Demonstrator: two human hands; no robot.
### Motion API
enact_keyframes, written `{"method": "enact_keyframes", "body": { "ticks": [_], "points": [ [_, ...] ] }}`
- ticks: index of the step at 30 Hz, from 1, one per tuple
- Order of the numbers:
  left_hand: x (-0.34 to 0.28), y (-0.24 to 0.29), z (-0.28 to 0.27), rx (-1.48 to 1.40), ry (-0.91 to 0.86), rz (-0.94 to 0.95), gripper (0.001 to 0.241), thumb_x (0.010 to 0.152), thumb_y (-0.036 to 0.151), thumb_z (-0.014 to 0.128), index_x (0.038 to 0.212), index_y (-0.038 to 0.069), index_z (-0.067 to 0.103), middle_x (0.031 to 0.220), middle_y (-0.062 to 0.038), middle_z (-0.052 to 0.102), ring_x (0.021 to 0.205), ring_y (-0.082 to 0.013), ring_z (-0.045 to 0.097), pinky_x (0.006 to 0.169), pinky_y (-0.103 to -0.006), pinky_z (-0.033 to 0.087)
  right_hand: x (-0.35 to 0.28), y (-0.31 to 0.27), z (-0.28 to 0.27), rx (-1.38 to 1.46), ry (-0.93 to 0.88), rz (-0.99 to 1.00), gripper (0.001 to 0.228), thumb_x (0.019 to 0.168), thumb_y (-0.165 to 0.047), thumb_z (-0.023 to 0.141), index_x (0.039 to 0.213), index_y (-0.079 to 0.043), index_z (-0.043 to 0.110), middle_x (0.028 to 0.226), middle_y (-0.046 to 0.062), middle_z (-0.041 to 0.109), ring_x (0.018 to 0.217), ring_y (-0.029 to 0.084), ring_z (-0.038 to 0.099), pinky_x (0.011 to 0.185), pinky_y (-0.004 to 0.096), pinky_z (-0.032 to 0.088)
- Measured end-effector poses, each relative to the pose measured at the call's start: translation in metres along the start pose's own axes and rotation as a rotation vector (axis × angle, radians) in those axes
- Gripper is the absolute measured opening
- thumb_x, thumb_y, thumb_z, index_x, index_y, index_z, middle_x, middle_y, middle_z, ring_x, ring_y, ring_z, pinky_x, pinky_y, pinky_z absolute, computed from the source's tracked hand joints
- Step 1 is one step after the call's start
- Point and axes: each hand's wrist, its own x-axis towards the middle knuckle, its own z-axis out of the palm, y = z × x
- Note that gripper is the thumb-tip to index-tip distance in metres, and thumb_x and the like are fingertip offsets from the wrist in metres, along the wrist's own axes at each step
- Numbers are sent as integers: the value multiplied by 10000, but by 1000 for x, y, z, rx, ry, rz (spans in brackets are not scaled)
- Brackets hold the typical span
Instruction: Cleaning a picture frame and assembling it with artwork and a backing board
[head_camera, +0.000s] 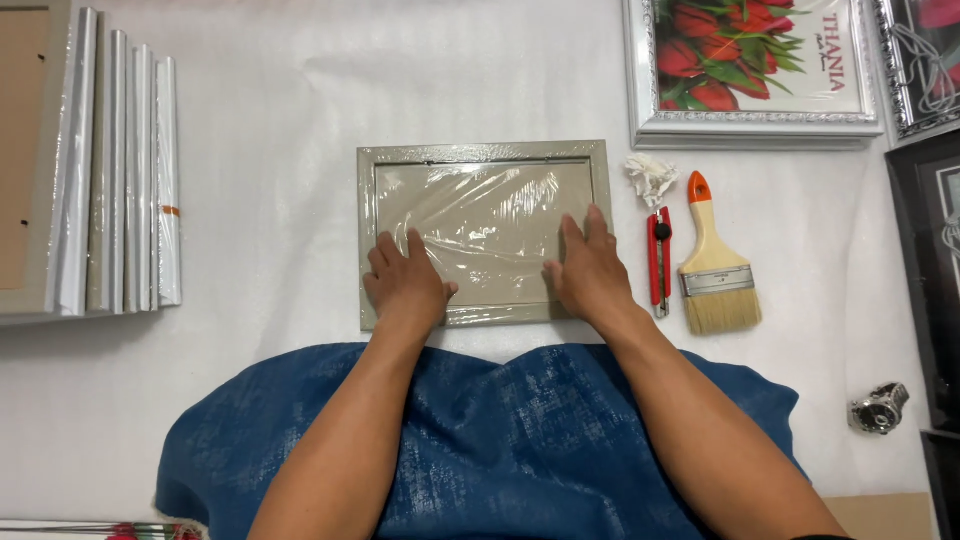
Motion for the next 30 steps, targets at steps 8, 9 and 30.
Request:
{"method": "enact_keyframes", "body": {
  "ticks": [8, 9, 30],
  "points": [
    [-17, 12, -15, 74, -79, -32, 1016, 864, 395, 811, 1607, 14, 231, 1620, -324, 179, 1473, -433, 245, 1108, -581, 358, 5, 19, 21, -237, -115, -12, 718, 930, -335, 674, 1475, 85, 465, 1529, 328, 415, 1426, 483, 403, 1049, 618, 446],
    [-17, 12, -15, 84, -85, -28, 1018, 858, 393, 817, 1600, 4, 240, 1612, -329, 200, 1468, -432, 254, 1109, -584, 347, 8, 25, 25, -236, -105, -27, 704, 937, -365, 662, 1448, 89, 496, 1495, 324, 455, 1409, 478, 426, 1036, 612, 459],
    [33, -51, -6, -378, 217, -353, 506, 954, 261, 709, 1292, -22, 461, 1162, -247, 560, 1153, -419, 571, 941, -533, 526, 47, 87, 36, 242, 190, 258, 447, 956, -289, 745, 1199, 48, 580, 1061, 266, 677, 1082, 463, 669, 871, 543, 536]
  ]
}}
